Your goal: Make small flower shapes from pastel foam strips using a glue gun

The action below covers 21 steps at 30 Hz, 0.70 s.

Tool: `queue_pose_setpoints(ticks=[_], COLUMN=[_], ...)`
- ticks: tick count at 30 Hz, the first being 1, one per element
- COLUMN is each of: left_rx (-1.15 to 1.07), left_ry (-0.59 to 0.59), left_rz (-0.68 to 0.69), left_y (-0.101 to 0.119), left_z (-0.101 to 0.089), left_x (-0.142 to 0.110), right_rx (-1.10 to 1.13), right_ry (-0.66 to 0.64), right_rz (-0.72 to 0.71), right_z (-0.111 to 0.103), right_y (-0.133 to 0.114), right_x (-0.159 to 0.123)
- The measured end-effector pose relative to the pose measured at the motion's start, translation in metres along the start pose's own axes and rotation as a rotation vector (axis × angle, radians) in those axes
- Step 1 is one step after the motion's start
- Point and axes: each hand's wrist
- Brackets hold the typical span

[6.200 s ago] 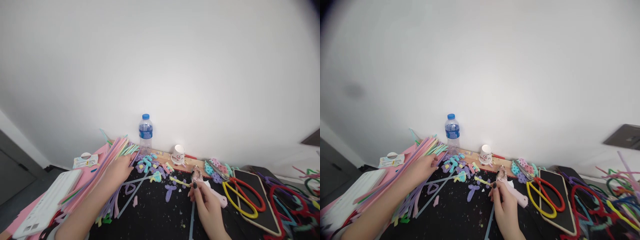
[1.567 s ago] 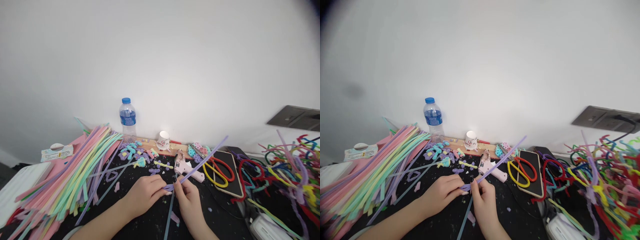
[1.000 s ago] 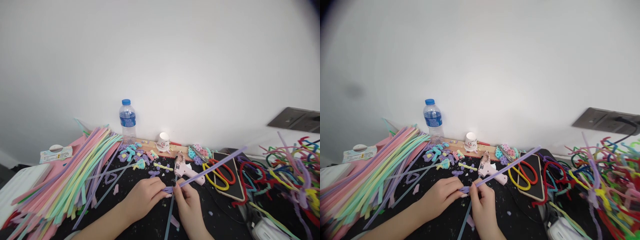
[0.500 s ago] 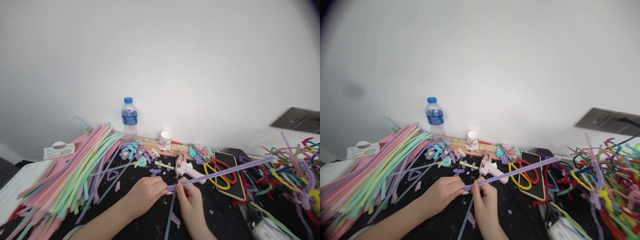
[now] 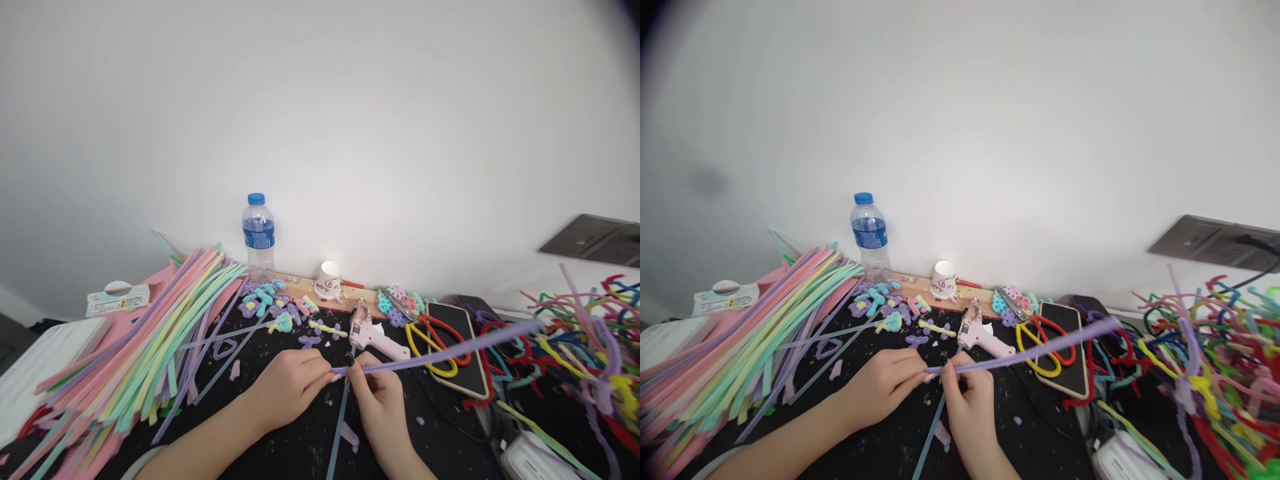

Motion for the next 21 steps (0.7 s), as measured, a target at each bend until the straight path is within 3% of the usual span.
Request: queue_pose_setpoints(ticks=[6,12,21], left_rx=[-0.180,-0.334,-0.272], left_ry=[0.080,0.141,0.079], left_rz=[-0.124,-0.306,-0.262], left_y=[0.003,0.004,0.004], left_z=[-0.007,-0.004,-0.002], left_x=[0.005,0.007,0.006], right_rx=[0.040,0.101,0.301], right_ry=[-0.063,-0.145,-0.048], right_rz=[0.028,0.144,0.268], right_z=[-0.003,-0.002,0.000], right_y=[-0.004,-0.002,0.018], right_x=[0.003,0.004,0.005])
Point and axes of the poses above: each hand's wrist, its own x-axis towards the middle knuckle, its own z-axis out of the palm, y = z × x, and after that the axes turned 12 degrees about y, right-handed
